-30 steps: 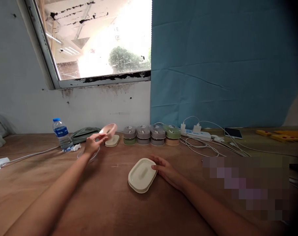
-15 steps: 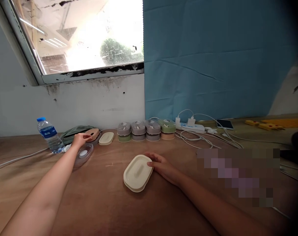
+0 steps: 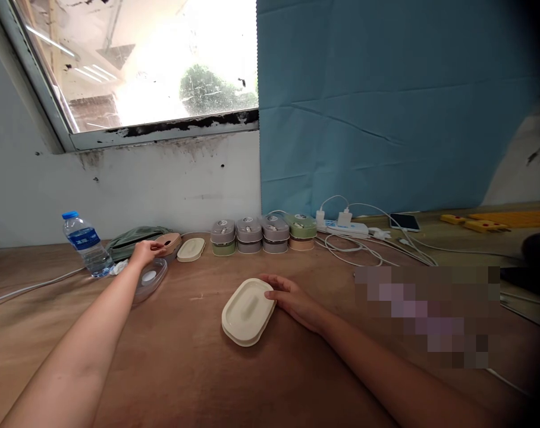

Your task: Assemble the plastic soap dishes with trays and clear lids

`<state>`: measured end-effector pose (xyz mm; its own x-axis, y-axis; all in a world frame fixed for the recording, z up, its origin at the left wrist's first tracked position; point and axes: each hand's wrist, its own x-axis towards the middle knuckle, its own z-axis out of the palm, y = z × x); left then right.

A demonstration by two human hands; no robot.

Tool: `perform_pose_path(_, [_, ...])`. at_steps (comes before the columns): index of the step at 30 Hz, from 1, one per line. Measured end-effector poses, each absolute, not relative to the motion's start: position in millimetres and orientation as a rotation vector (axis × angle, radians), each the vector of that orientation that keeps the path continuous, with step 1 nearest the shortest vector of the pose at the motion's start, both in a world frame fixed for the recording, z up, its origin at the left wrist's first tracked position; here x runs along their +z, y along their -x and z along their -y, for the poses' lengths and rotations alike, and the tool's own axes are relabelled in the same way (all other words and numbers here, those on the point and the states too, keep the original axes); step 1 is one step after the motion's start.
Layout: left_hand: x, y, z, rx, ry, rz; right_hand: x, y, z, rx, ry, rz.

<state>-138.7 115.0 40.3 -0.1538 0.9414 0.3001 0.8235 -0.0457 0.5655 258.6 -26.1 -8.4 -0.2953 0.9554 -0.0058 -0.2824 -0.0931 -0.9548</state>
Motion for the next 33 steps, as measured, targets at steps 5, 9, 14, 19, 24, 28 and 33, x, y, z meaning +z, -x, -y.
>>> perform_pose_path(5, [42.1, 139.8, -114.9, 0.963, -1.917, -2.04, -7.3, -258.2, 26.8, 1.586, 0.858, 1.16])
perform_pose_path(9, [40.9, 142.1, -113.5, 0.936, -1.935, -2.038, -6.3, -258.1, 27.6, 1.593, 0.854, 1.148])
perform_pose_path(14, [41.6, 144.5, -111.9, 0.903, -1.959, -2.03, -6.4, -258.2, 27.6, 1.598, 0.851, 1.151])
perform_pose_path(19, [45.8, 142.0, -106.5, 0.883, -1.988, -2.028, -6.8, -258.6, 27.6, 1.599, 0.848, 1.152])
perform_pose_path(24, [56.6, 115.8, -99.6, 1.017, -2.064, -2.08, -7.4, -258.2, 27.6, 1.593, 0.856, 1.131])
perform_pose_path(28, [67.9, 55.9, -60.4, 1.122, -2.266, -1.895, -9.8, -257.8, 25.6, 1.547, 0.86, 1.078])
perform_pose_path(33, [57.0, -25.8, 30.9, 0.522, -2.679, -0.862, -10.5, -257.3, 23.5, 1.527, 0.842, 1.008])
